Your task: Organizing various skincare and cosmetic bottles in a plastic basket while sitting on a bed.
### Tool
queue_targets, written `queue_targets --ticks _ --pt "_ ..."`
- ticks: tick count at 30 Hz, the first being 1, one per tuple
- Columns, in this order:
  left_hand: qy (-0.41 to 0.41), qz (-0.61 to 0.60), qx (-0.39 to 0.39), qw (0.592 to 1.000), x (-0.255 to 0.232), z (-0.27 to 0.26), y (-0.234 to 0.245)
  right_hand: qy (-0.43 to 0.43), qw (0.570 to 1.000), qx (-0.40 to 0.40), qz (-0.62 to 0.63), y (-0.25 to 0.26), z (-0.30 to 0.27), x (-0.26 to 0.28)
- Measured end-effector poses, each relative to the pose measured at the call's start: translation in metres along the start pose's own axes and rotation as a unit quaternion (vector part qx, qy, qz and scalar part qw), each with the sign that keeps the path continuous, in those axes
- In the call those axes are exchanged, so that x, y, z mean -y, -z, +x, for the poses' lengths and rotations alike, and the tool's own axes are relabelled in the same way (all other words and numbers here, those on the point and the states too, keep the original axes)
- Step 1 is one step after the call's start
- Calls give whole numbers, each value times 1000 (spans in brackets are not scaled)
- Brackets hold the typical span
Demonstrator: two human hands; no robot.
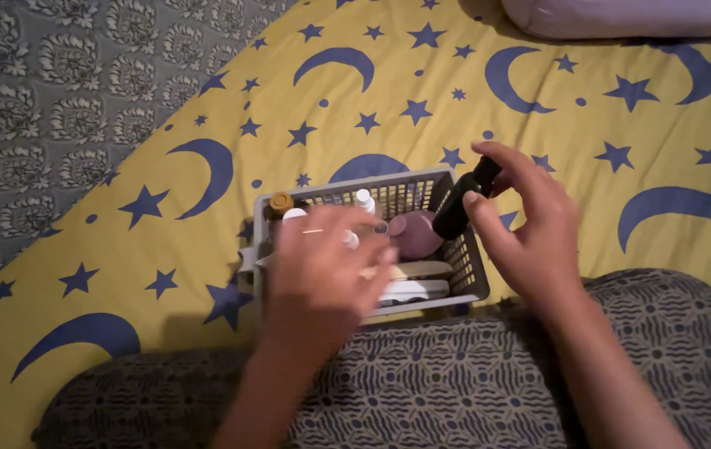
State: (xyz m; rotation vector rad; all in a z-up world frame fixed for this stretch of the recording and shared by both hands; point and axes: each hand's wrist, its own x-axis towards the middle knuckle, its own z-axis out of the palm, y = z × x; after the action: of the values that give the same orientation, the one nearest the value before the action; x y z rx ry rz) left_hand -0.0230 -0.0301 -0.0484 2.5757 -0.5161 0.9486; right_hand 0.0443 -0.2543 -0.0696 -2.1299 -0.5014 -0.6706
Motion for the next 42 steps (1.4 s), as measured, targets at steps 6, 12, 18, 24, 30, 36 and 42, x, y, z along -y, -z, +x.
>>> queue_targets --ticks 6,12,18,24,30,36,42 --pt "-82 22 77 993 -29 7 -58 1 999 2 38 11 -4 0" --pt "-4 24 276 961 -34 8 -90 -63 996 -22 61 11 -3 -8" --pt "6 57 284 957 -32 15 -115 -61 994 -28 83 10 -3 -9" --pt "-2 96 290 952 -27 10 -134 -66 991 -28 113 10 -4 -11" --pt "-72 166 280 943 -25 11 -142 -76 990 -41 115 11 -2 -11" --pt "-95 111 251 957 -26 19 -117 -61 990 -53 113 12 -3 -16" --pt "-84 40 214 972 -32 26 -37 -52 990 -52 120 12 -3 -15"
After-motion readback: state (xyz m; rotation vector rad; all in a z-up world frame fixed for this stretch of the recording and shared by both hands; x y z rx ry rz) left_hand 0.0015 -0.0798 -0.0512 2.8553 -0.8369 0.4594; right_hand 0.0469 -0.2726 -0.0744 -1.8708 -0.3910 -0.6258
